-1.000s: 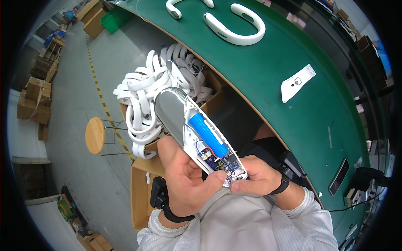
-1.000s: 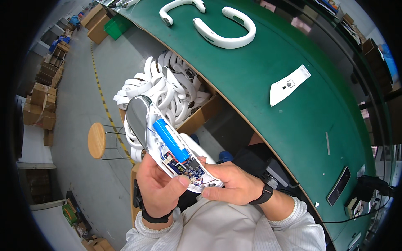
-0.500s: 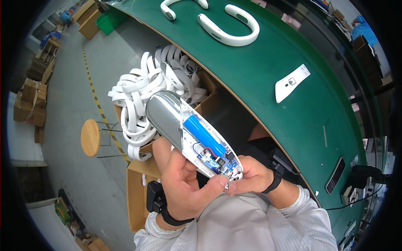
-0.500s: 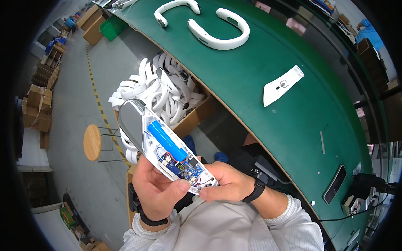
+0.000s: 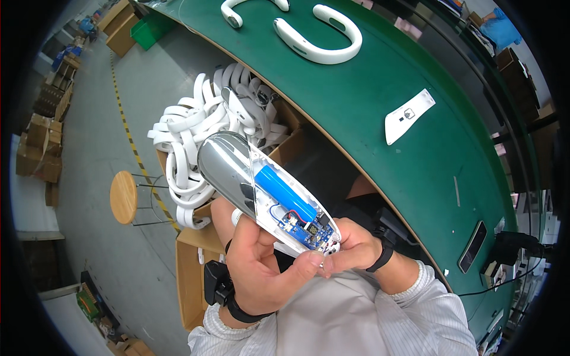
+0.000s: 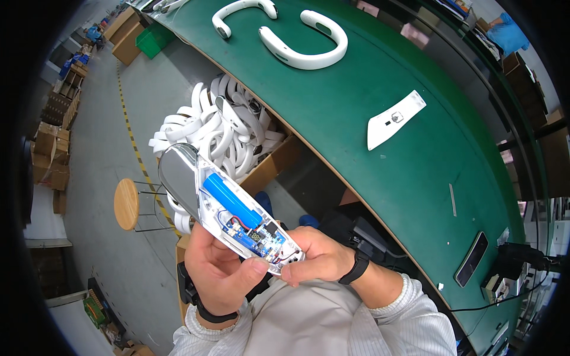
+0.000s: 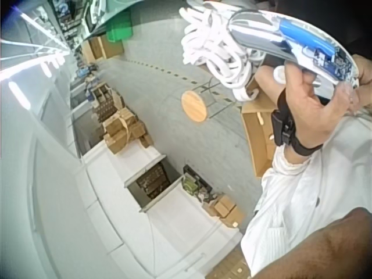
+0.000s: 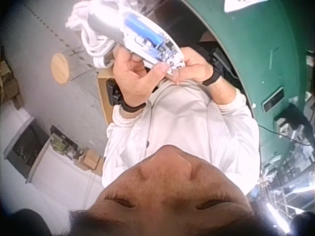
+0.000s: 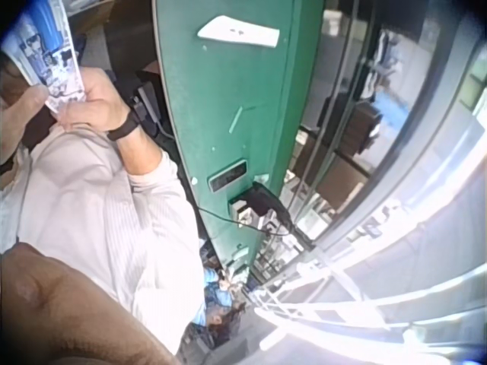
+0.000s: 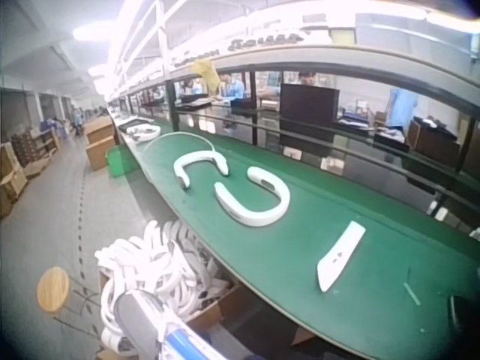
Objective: Assembling the internal components and battery into the plastic casing of a neck massager.
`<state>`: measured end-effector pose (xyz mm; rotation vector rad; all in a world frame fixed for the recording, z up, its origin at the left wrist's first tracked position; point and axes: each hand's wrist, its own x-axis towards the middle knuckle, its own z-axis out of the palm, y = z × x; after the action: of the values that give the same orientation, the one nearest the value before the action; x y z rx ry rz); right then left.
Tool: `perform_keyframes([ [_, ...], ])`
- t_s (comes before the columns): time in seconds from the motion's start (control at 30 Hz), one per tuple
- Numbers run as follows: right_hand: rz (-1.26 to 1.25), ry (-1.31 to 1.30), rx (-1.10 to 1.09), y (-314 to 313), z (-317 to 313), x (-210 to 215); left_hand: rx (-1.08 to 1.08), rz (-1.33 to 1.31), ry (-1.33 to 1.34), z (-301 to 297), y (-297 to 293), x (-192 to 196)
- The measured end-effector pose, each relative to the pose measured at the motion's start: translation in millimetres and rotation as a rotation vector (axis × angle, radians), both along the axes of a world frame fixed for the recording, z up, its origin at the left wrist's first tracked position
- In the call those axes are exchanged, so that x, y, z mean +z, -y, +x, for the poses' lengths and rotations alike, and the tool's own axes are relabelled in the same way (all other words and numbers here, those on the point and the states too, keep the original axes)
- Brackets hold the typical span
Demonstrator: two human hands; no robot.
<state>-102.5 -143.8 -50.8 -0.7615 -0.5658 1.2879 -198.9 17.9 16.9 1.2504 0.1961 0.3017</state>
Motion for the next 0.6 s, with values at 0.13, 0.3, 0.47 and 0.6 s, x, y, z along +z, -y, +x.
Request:
perform_keyframes([
  [0.13, 0.016, 0.109, -0.032, -2.6, 0.7, -1.5, 0.027, -0.034, -0.014, 1.2, 1.9, -1.2],
  [0.3, -0.059, 0.276, -0.139, -6.3, -6.1, 8.5, 0.06, -0.058, -0.014, 4.2, -0.3, -10.7],
  [0.47, -0.054, 0.532, -0.227, -5.9, -5.7, 16.4, 0.132, -0.107, -0.016, 8.1, 8.6, -10.2],
  [0.6, -0.116, 0.52, -0.265, -5.2, -9.5, 23.2, 0.108, -0.14, -0.025, 9.3, 9.2, -7.9],
])
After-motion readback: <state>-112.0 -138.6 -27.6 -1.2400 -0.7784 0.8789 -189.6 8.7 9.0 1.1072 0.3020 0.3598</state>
